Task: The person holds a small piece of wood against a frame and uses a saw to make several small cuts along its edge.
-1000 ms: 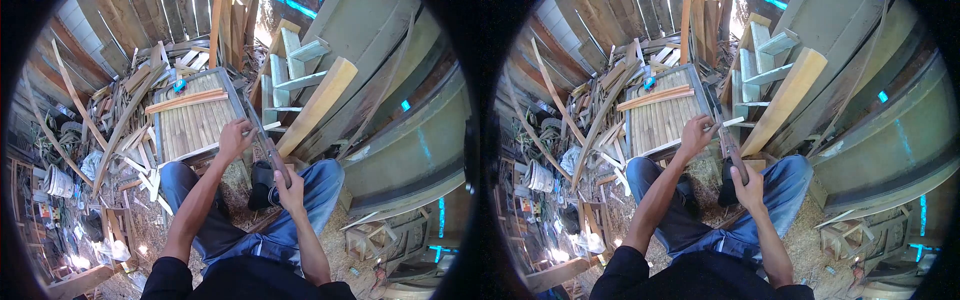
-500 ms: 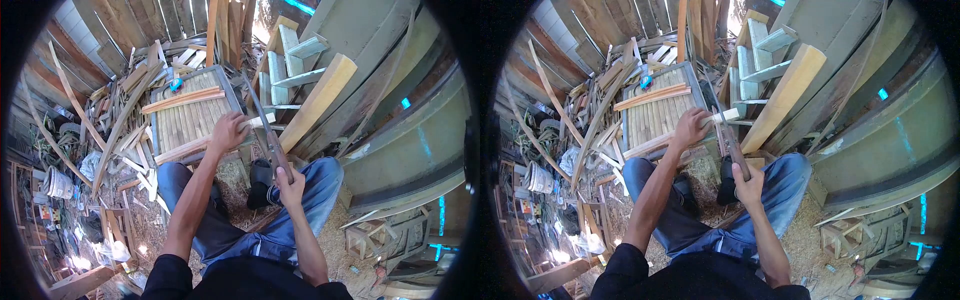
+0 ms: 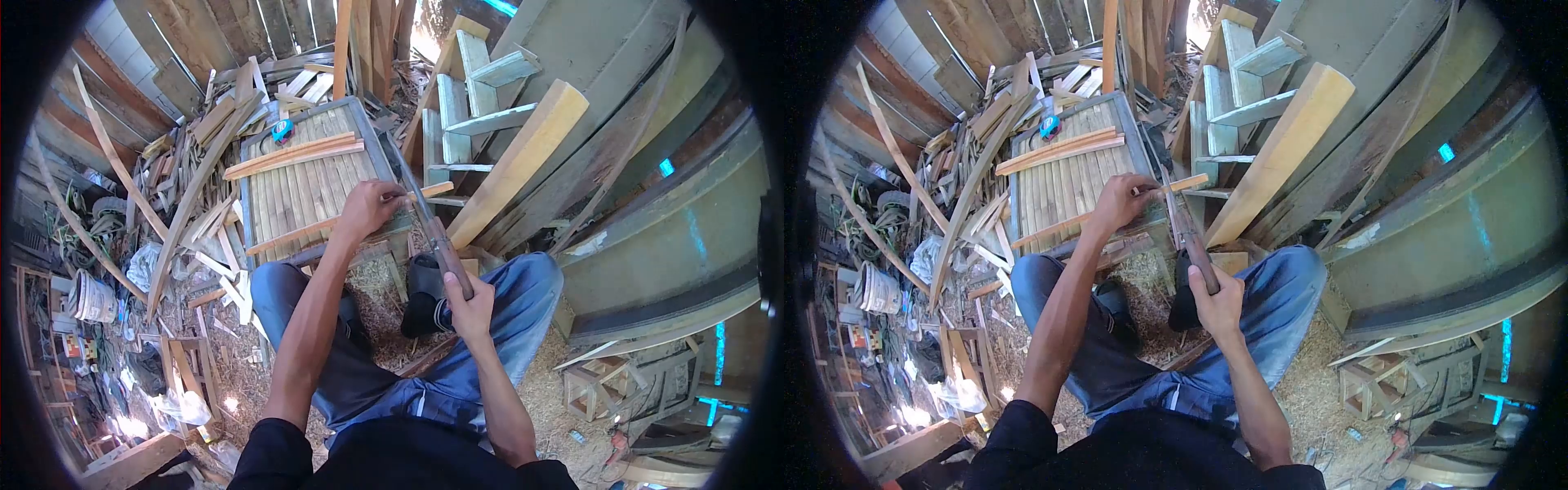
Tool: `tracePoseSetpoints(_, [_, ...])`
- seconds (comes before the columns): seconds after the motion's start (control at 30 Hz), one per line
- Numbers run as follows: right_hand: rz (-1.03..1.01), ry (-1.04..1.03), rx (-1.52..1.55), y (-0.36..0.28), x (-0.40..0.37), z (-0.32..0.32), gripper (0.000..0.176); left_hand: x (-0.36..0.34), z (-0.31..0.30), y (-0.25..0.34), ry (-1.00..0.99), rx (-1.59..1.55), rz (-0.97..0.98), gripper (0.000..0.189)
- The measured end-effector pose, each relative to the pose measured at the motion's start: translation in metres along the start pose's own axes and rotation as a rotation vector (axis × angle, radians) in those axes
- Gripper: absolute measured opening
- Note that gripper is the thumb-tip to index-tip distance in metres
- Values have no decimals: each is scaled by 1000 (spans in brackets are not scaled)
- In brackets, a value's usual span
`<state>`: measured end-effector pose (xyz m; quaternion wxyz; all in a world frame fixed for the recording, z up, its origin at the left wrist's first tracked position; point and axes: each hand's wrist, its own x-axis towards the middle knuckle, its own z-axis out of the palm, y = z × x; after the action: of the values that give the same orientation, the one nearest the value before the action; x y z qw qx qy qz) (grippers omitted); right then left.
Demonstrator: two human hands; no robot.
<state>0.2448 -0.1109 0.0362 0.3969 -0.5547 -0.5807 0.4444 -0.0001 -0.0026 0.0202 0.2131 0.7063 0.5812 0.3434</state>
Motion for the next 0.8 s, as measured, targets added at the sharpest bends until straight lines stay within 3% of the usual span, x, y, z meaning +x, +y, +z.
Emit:
tracePoseSetpoints(0.1, [17,32,45,7,1,8,31,0,5,-6,67,13,-14,19])
tracePoseSetpoints(0.17, [11,55,60,16,3,16,31,0,6,-7,138,137,86,19])
tracePoseSetpoints(0.43, [94,53,224,18,-12,19,36,-4,9,3,142,106,49,22])
tracePoseSetpoints(0.53, [10,51,261,21,-11,15,37,-6,9,5,152,140,81,22])
tracePoseSetpoints(0.8, [7,65,141,21,-1,15,38,-12,22,7,203,71,135,31])
